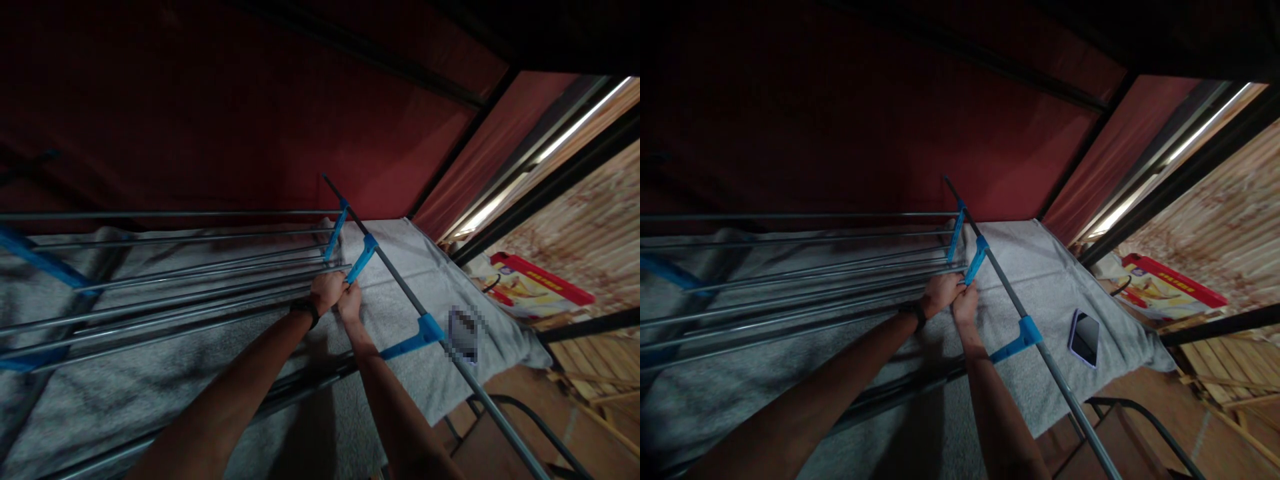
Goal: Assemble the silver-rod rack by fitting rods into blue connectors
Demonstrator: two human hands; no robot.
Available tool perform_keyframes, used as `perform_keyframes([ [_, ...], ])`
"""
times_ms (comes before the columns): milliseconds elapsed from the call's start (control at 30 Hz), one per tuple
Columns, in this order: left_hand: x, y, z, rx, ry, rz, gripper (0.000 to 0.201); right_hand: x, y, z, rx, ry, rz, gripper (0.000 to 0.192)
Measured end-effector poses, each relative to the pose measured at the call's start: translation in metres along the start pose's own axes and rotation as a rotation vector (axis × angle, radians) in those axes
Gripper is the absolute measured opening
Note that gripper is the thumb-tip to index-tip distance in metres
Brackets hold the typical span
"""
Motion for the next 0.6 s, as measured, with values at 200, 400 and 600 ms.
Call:
perform_keyframes([
  [200, 0.002, -0.002, 0.003, 0.032, -0.004, 0.018, 0.035, 0.002, -0.004, -0.001, -0.013, -0.023, 0.012, 0.004],
  [400, 0.012, 0.000, 0.006, 0.067, -0.027, 0.045, 0.032, 0.002, -0.007, -0.002, 0.015, -0.067, 0.007, 0.003],
  [600, 0.017, 0.001, 0.008, 0.045, -0.061, 0.054, 0.028, -0.002, -0.012, 0.000, 0.003, -0.069, -0.025, 0.007],
])
Point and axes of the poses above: each hand's wrist, its own y-axis towards the middle knuckle, its own z-axis out of the palm, x = y × z, the point moved 1 cm from there along y, towards the middle knuckle, and after that the axes turned 9 degrees about -y, right-handed, at the moved point
